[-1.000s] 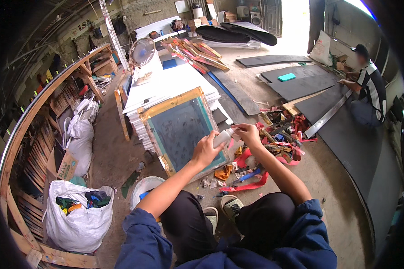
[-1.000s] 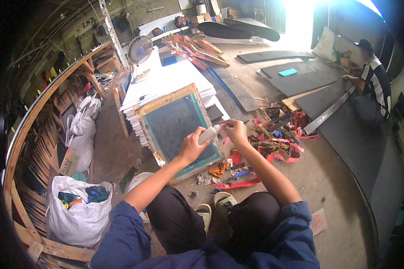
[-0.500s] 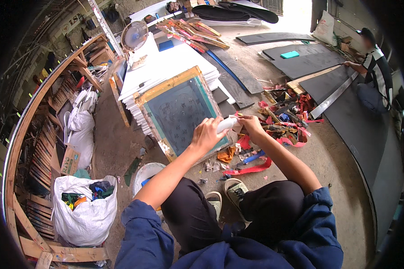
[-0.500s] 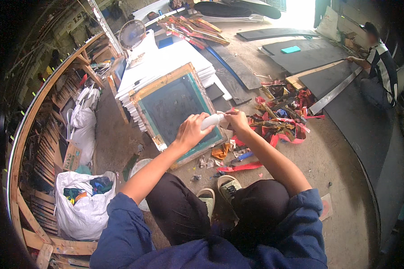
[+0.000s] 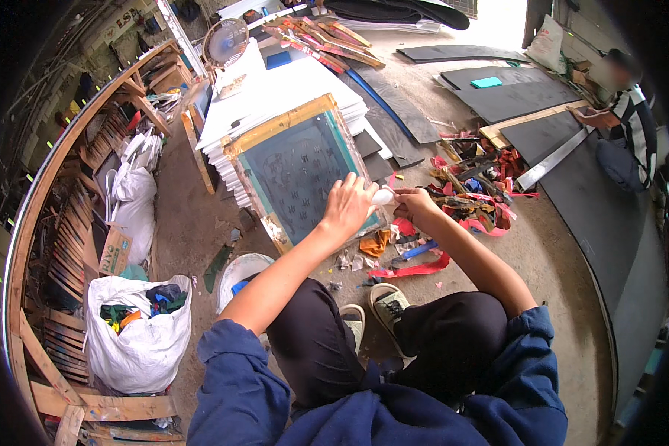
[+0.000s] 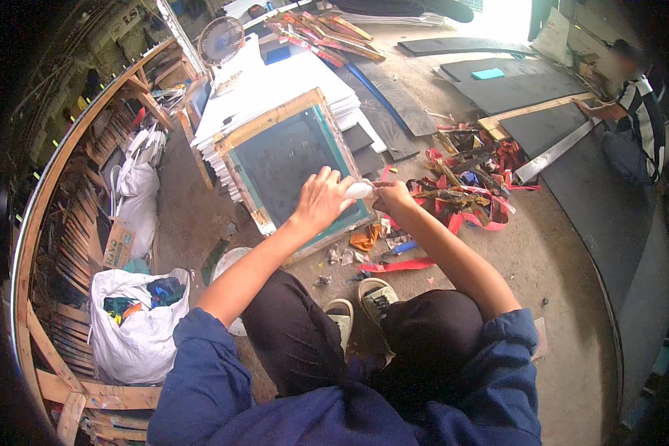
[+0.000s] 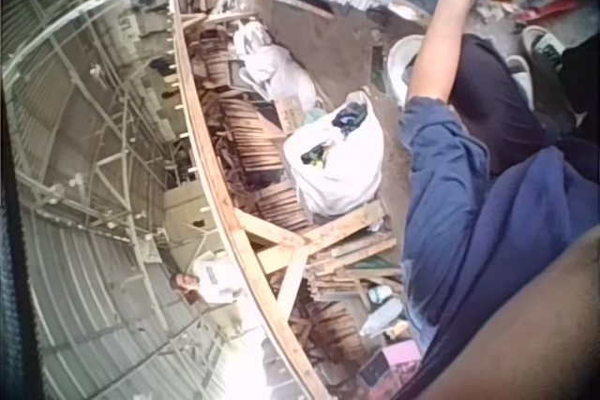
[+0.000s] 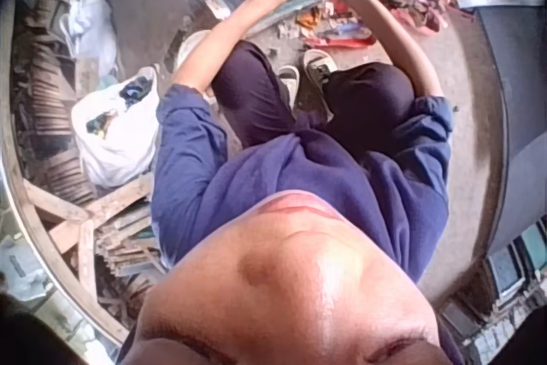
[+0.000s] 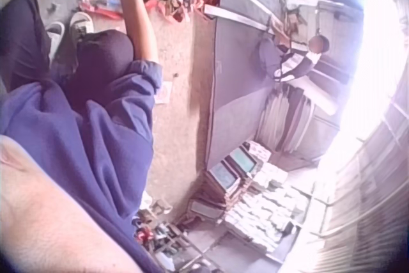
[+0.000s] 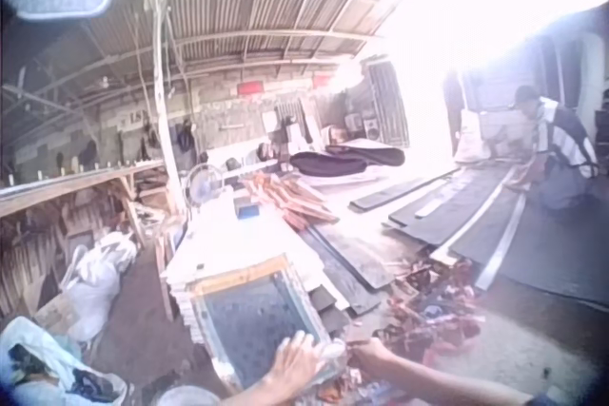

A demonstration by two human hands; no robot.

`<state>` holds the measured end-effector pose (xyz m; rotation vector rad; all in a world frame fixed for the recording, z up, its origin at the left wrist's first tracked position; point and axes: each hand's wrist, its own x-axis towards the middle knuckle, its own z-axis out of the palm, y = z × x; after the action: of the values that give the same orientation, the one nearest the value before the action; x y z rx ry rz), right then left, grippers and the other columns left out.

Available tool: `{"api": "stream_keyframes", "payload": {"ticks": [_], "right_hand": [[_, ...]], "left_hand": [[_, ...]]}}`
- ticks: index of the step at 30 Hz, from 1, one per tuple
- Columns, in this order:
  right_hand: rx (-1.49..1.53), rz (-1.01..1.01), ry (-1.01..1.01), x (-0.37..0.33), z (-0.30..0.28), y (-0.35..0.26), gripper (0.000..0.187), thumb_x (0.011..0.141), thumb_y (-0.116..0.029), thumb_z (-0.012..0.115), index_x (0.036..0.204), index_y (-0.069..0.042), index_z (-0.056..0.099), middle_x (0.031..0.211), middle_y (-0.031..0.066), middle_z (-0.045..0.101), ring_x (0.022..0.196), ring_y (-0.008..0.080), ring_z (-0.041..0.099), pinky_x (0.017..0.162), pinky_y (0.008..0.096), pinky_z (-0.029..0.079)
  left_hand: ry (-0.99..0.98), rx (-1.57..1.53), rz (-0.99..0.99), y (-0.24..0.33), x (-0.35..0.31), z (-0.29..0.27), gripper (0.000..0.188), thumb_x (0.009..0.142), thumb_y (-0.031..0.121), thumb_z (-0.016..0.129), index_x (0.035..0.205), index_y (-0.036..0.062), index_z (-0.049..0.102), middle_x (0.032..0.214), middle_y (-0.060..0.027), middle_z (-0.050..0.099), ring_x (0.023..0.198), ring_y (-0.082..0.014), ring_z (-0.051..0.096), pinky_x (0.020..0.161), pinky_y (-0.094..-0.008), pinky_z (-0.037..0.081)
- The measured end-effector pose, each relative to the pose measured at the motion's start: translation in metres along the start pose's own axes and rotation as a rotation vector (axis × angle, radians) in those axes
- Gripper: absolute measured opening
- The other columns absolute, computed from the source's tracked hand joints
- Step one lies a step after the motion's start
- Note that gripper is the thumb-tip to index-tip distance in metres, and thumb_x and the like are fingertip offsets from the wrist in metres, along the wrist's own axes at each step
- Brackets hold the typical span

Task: The person sits on the floor and repeatedly wipes a large, dark, framed board with a white cloth. They periodically pick up a small white bottle, apply liquid to the cloth, and continue wiping the surface. The person also briefly handles a small white object, possibly a cap, before resuming the wiping motion.

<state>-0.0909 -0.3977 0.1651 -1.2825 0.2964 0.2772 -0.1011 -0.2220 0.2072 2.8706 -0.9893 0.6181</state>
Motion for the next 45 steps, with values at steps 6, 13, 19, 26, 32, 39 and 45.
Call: {"api": "stream_keyframes", "payload": {"ticks": [6, 13, 19, 26, 32, 39, 45], "right_hand": [[0.004, -0.057, -0.055, 0.002, -0.017, -0.015, 0.032, 0.088, 0.000, 0.051, 0.117, 0.010, 0.053, 0.107, 0.0187, 0.061, 0.093, 0.0256, 0.064, 0.079, 0.0337, 0.055], [-0.085, -0.015, -0.121, 0.033, -0.021, 0.044, 0.029, 0.088, -0.009, 0.058, 0.113, 0.007, 0.059, 0.101, 0.0129, 0.064, 0.089, 0.0197, 0.064, 0.081, 0.0314, 0.053], [-0.269, 0.146, -0.106, 0.065, -0.033, 0.164, 0.026, 0.086, -0.011, 0.062, 0.107, 0.004, 0.065, 0.093, 0.0077, 0.067, 0.081, 0.0126, 0.063, 0.075, 0.0269, 0.050], [-0.322, 0.178, -0.071, 0.081, -0.030, 0.233, 0.026, 0.088, -0.016, 0.061, 0.106, 0.003, 0.065, 0.093, 0.0099, 0.068, 0.085, 0.0130, 0.064, 0.078, 0.0265, 0.050], [-0.157, 0.110, 0.037, 0.107, -0.005, 0.207, 0.031, 0.090, -0.022, 0.059, 0.110, 0.002, 0.064, 0.098, 0.0080, 0.068, 0.085, 0.0119, 0.063, 0.075, 0.0255, 0.049], [-0.586, -0.957, 0.377, 0.191, 0.051, 0.098, 0.029, 0.087, -0.001, 0.056, 0.115, -0.004, 0.062, 0.111, 0.0130, 0.065, 0.098, 0.0211, 0.063, 0.084, 0.0315, 0.049], [-1.462, -1.091, -0.014, 0.220, 0.076, 0.158, 0.073, 0.087, -0.039, 0.055, 0.144, -0.005, 0.025, 0.151, 0.0131, 0.021, 0.141, 0.0278, 0.017, 0.112, 0.0500, 0.014]], "left_hand": [[-0.252, -0.819, -0.392, -0.037, 0.005, 0.027, 0.038, 0.078, 0.029, 0.071, 0.108, 0.0089, 0.060, 0.100, -0.0130, 0.065, 0.104, -0.0261, 0.058, 0.088, -0.0355, 0.046], [-0.280, -1.458, -0.375, -0.074, -0.047, 0.127, 0.061, 0.078, 0.017, 0.075, 0.128, 0.0022, 0.043, 0.120, -0.0090, 0.055, 0.109, -0.0160, 0.054, 0.093, -0.0323, 0.044], [-0.462, -1.086, -0.291, -0.051, -0.110, 0.200, 0.051, 0.071, 0.009, 0.073, 0.118, 0.0084, 0.056, 0.109, -0.0095, 0.065, 0.102, -0.0208, 0.061, 0.089, -0.0348, 0.047], [-0.361, -1.199, -0.492, -0.031, -0.170, 0.235, 0.046, 0.070, -0.002, 0.070, 0.112, 0.0126, 0.059, 0.111, -0.0095, 0.064, 0.105, -0.0270, 0.060, 0.090, -0.0379, 0.047], [-0.487, -1.189, -0.515, -0.047, -0.172, 0.222, 0.055, 0.070, 0.011, 0.074, 0.122, 0.0129, 0.054, 0.124, -0.0097, 0.056, 0.117, -0.0257, 0.052, 0.100, -0.0374, 0.040], [-0.311, -1.129, -0.689, -0.088, -0.142, 0.153, 0.072, 0.071, 0.023, 0.078, 0.133, 0.0099, 0.043, 0.135, -0.0087, 0.046, 0.128, -0.0222, 0.040, 0.108, -0.0368, 0.030], [0.043, -0.730, -0.740, -0.149, -0.133, 0.124, 0.039, 0.079, 0.015, 0.069, 0.116, 0.0088, 0.058, 0.127, -0.0093, 0.052, 0.124, -0.0244, 0.045, 0.105, -0.0366, 0.032]]}}
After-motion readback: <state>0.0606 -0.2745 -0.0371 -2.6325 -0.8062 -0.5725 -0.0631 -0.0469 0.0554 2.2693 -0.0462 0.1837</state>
